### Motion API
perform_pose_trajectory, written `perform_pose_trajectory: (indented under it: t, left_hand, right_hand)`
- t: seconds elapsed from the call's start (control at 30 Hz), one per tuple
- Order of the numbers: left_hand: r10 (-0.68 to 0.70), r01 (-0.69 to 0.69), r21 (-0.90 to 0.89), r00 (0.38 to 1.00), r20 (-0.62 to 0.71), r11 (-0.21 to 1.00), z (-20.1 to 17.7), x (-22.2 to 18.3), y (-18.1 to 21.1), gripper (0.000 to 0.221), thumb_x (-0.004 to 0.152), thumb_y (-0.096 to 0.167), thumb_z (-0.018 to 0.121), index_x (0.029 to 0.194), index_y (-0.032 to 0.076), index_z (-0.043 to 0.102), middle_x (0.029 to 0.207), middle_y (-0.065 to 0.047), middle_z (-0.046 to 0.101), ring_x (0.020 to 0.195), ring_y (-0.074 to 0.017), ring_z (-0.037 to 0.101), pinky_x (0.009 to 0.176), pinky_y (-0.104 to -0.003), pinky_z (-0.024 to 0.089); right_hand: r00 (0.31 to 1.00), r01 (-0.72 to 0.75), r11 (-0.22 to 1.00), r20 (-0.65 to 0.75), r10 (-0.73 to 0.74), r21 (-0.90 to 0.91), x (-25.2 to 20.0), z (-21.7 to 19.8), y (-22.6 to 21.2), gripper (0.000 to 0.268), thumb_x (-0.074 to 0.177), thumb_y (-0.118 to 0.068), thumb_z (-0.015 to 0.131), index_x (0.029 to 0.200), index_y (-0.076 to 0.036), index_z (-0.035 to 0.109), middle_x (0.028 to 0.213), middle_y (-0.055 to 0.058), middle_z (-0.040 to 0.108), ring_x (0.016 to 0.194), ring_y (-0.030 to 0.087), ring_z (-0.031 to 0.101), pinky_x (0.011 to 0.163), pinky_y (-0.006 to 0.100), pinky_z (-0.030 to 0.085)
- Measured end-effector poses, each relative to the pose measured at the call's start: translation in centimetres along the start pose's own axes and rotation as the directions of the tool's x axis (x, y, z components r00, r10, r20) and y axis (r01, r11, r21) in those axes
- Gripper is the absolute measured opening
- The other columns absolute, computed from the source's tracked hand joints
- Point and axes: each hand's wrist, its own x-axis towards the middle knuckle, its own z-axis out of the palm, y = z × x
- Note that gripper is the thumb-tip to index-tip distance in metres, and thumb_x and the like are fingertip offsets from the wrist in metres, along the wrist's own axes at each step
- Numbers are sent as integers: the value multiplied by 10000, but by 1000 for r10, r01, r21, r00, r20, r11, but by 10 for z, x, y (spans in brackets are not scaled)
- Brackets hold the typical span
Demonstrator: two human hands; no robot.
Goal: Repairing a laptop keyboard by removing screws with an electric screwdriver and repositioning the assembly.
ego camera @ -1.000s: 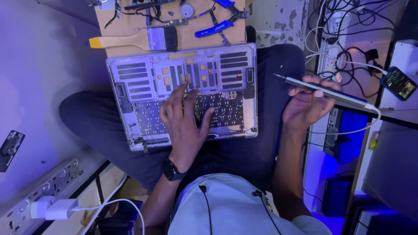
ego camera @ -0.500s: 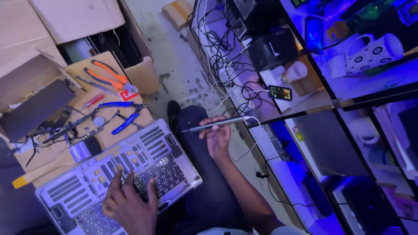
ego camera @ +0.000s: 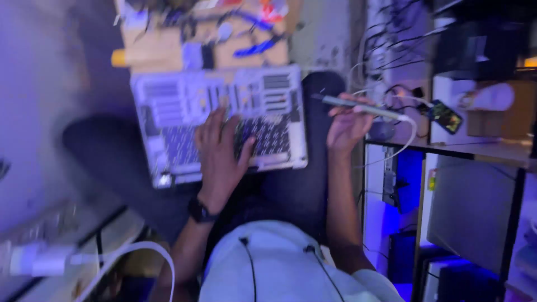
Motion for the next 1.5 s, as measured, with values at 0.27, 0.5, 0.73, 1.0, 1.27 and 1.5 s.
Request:
perform_pose_trajectory:
  t: [0.27,0.5,0.73,1.0,1.27,1.5]
  left_hand:
    - [-78,65,-83,983,-168,994,-58,-26,-14,313,955,158,760,1218,15,671,1349,-198,573,1310,-486,517,1097,-603,389]
    - [-142,152,20,956,-257,988,-88,-38,-40,259,991,143,794,1178,-3,690,1348,-202,561,1284,-490,503,1084,-617,383]
    - [-220,213,-55,938,-267,976,-90,-38,-48,334,986,118,815,1247,-8,649,1350,-234,533,1247,-529,504,1059,-650,386]
    - [-307,258,-234,928,-210,938,-90,-34,-53,433,966,84,793,1318,-5,558,1349,-269,478,1213,-564,513,1026,-666,394]
    - [-399,375,-169,907,-134,911,-87,-34,-57,476,973,172,741,1363,13,518,1445,-209,431,1307,-416,480,1117,-530,422]
    - [-371,358,-101,914,-165,928,-74,-35,-66,523,963,137,798,1395,35,522,1471,-204,399,1309,-412,495,1147,-542,403]
  right_hand:
    - [997,39,993,77,-30,-109,6,19,-14,229,1039,-210,554,1195,-106,422,1102,321,660,698,283,722,633,327,607]
    - [965,104,991,249,-79,-88,10,80,-61,291,1025,-194,573,1226,-82,394,1040,329,634,663,343,729,603,356,618]
    - [911,113,987,409,-56,-116,-1,118,-78,318,1008,-150,585,1206,-53,356,971,356,611,625,376,724,572,369,624]
    - [823,217,953,565,-62,-211,-9,144,-82,330,1037,-187,579,1164,-39,312,898,348,617,549,321,682,518,327,584]
    - [761,60,913,610,220,-404,-44,217,-90,260,1089,-194,563,1223,-145,346,1056,195,641,745,221,597,648,307,545]
    - [516,66,885,776,364,-460,-60,278,-62,293,1089,48,489,1250,-98,292,1159,224,624,988,264,664,787,320,616]
